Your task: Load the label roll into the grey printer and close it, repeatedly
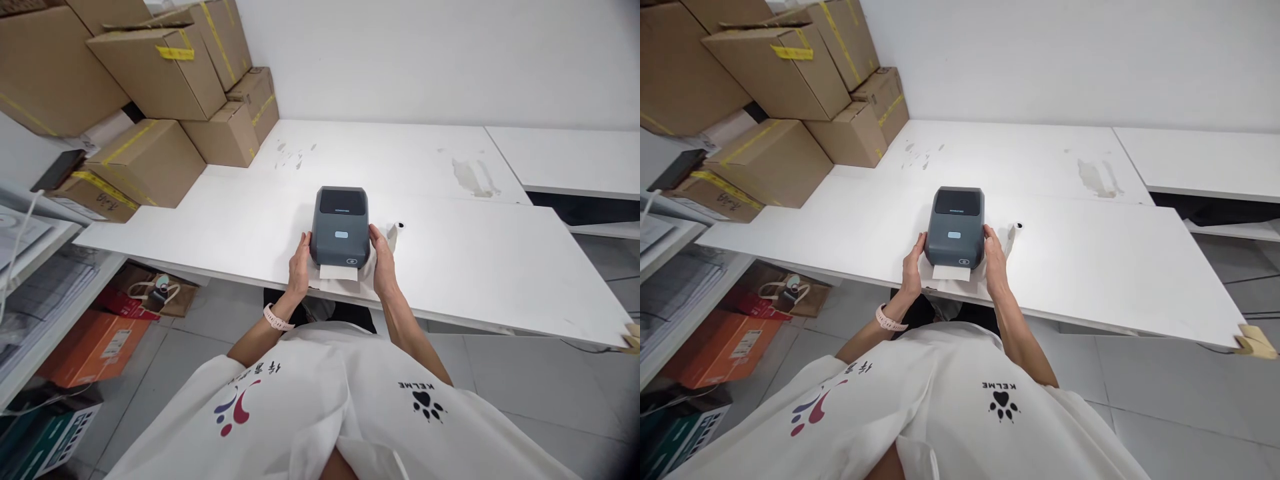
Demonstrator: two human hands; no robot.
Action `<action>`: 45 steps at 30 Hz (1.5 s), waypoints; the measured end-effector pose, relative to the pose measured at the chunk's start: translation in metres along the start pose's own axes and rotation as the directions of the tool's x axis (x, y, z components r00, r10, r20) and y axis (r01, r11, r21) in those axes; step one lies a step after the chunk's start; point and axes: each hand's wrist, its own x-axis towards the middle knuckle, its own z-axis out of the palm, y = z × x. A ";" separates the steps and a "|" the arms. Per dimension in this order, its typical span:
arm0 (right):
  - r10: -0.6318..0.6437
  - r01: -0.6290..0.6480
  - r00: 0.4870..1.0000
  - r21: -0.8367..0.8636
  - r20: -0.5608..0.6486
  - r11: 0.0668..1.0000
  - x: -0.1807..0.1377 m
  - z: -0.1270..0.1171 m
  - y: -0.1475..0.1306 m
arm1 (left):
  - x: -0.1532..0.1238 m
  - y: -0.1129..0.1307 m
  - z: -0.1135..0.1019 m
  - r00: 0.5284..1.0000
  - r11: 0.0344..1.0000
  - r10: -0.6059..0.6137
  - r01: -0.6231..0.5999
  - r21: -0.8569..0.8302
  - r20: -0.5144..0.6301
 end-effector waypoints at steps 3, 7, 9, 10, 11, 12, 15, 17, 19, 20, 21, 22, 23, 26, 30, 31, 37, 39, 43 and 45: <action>-0.014 0.018 0.999 0.064 -0.051 0.998 0.003 0.000 -0.007 | 0.006 0.010 -0.004 1.000 0.999 0.027 -0.027 0.034 0.009; -0.119 0.121 0.992 0.045 -0.036 0.992 0.024 -0.003 -0.026 | 0.031 0.034 -0.004 0.984 0.985 0.173 -0.172 -0.018 0.030; -0.208 0.208 0.978 -0.031 -0.005 0.978 0.044 -0.003 -0.038 | 0.052 0.044 -0.001 0.967 0.968 0.248 -0.246 -0.041 0.060; -0.257 0.257 0.966 -0.080 0.017 0.963 0.057 -0.003 -0.044 | 0.063 0.046 0.001 0.961 0.964 0.266 -0.265 -0.019 0.075; -0.301 0.304 0.953 -0.136 0.038 0.943 0.071 -0.002 -0.049 | 0.073 0.046 0.003 0.961 0.963 0.265 -0.268 0.024 0.078; -0.337 0.341 0.940 -0.198 0.053 0.919 0.086 0.000 -0.053 | 0.083 0.045 0.005 0.969 0.966 0.239 -0.245 0.088 0.065; -0.386 0.383 0.920 -0.373 0.071 0.845 0.130 0.003 -0.059 | 0.103 0.034 0.011 0.997 0.914 0.079 -0.083 0.398 0.027; -0.390 0.381 0.918 -0.439 0.074 0.813 0.153 0.003 -0.058 | 0.107 0.026 0.013 1.000 0.835 -0.011 0.008 0.550 0.003; -0.385 0.377 0.919 -0.487 0.090 0.788 0.167 0.001 -0.059 | 0.106 0.020 0.014 0.998 0.798 -0.067 0.065 0.600 -0.020; -0.389 0.379 0.916 -0.521 0.097 0.765 0.170 0.000 -0.060 | 0.106 0.018 0.013 0.995 0.797 -0.094 0.090 0.598 -0.025; -0.406 0.387 0.909 -0.563 0.098 0.730 0.169 0.000 -0.062 | 0.105 0.017 0.013 0.992 0.801 -0.122 0.111 0.588 -0.021; -0.439 0.402 0.893 -0.608 0.096 0.684 0.165 0.000 -0.066 | 0.105 0.016 0.012 0.989 0.807 -0.149 0.129 0.576 -0.012; -0.481 0.423 0.871 -0.651 0.100 0.630 0.159 0.001 -0.070 | 0.105 0.016 0.012 0.985 0.814 -0.174 0.144 0.563 0.000; -0.503 0.499 0.831 -0.717 0.236 0.487 0.137 0.010 -0.083 | 0.108 0.015 0.012 0.980 0.824 -0.201 0.167 0.541 0.003; -0.024 0.544 0.820 -0.766 0.572 0.344 0.127 0.034 -0.080 | 0.111 0.015 0.015 0.988 0.804 -0.155 0.129 0.580 -0.005; 0.102 0.545 0.799 -0.786 0.592 0.291 0.129 0.039 -0.076 | 0.111 0.015 0.016 0.989 0.796 -0.146 0.122 0.593 -0.007; 0.285 0.567 0.734 -0.787 0.616 0.243 0.147 0.048 -0.070 | 0.109 0.014 0.017 0.989 0.819 -0.144 0.137 0.557 -0.032; 0.234 0.577 0.682 -0.706 0.693 0.410 0.144 0.033 -0.087 | 0.108 0.014 0.016 0.988 0.828 -0.150 0.141 0.542 -0.028; -0.034 0.549 0.662 -0.453 0.749 0.703 0.135 -0.022 -0.125 | 0.109 0.009 0.015 0.990 0.835 -0.139 0.130 0.534 -0.024; -0.134 0.477 0.748 -0.386 0.650 0.790 0.136 -0.050 -0.131 | 0.110 0.006 0.015 0.991 0.837 -0.127 0.128 0.532 -0.038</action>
